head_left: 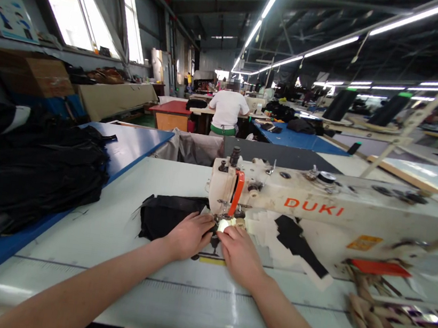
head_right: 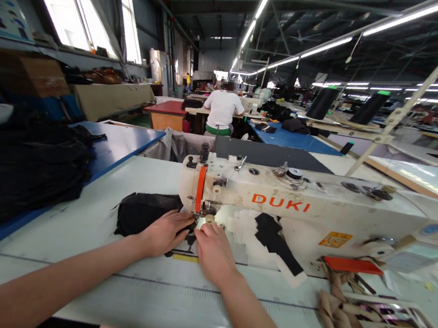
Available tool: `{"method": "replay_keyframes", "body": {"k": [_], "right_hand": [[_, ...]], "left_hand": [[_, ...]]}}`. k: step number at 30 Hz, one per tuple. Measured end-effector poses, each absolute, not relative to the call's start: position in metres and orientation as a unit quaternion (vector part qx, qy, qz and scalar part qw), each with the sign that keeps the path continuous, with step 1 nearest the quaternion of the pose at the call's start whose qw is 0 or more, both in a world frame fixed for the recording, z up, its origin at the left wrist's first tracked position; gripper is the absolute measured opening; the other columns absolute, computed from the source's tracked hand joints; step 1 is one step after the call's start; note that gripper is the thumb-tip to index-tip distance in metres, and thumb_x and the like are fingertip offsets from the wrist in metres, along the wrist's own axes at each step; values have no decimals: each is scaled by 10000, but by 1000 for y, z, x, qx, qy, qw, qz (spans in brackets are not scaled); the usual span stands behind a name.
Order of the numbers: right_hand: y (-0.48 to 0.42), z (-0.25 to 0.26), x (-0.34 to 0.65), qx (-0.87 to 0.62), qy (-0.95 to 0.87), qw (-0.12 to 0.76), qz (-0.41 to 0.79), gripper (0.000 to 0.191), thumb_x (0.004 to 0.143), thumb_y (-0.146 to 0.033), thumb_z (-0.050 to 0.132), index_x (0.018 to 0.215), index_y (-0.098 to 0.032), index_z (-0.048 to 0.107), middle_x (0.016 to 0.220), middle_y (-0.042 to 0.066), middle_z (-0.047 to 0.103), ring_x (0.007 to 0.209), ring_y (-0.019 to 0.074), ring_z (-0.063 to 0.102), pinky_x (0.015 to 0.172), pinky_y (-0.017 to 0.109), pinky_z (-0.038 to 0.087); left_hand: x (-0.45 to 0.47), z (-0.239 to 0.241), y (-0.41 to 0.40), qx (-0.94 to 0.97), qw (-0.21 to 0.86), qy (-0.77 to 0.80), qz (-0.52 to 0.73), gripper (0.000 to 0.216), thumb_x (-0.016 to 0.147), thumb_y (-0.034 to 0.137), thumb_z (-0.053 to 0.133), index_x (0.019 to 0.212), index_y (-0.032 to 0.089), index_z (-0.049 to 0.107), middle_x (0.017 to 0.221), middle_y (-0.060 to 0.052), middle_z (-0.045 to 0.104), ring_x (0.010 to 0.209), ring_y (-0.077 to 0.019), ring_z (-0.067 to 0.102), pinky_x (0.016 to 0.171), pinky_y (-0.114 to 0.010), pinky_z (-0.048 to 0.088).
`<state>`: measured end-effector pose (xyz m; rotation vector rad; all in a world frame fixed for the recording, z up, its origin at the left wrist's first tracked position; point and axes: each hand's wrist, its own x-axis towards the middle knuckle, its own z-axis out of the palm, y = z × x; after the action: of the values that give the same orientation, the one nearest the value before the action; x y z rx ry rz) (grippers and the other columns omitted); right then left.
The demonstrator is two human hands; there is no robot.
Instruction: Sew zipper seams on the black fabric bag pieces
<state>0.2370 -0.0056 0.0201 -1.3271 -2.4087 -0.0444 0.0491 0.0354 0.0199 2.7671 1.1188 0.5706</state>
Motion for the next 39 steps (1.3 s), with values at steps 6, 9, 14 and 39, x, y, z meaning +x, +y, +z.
{"method": "replay_keyframes", "body": {"k": [6, 9, 14, 39], "right_hand": [[-8, 20, 237, -473, -857, 204, -11, 182, 861, -88, 461, 908, -182, 609, 864, 58, 550, 873, 208, 480, 797, 347, 404], [-8, 20, 237, -472, -857, 208, -6, 213, 861, -81, 456, 941, -187, 622, 858, 56, 560, 869, 208, 486, 799, 346, 410], [-8, 18, 244, -461, -857, 231, 13, 255, 862, -77, 445, 986, -190, 638, 872, 66, 584, 886, 221, 500, 812, 369, 434], [-62, 52, 116, -457, -769, 239, 377, 187, 858, -390, 486, 827, -210, 527, 785, 25, 607, 758, 201, 583, 694, 299, 452]], "left_hand": [[50, 19, 36, 910, 50, 366, 186, 297, 909, 240, 424, 1165, 172, 559, 1252, -101, 578, 1186, -223, 508, 1036, -419, 361], [51, 18, 39, 908, 52, 370, 190, 292, 911, 248, 427, 1155, 167, 565, 1256, -103, 575, 1195, -223, 501, 1042, -420, 357], [35, 25, 23, 914, 73, 360, 171, 323, 913, 245, 420, 1209, 180, 530, 1291, -85, 553, 1224, -211, 477, 1054, -422, 350], [-133, 61, -101, 555, 229, 628, 495, 126, 844, 246, 500, 852, 166, 597, 792, -11, 611, 763, -152, 553, 711, -251, 429]]}}
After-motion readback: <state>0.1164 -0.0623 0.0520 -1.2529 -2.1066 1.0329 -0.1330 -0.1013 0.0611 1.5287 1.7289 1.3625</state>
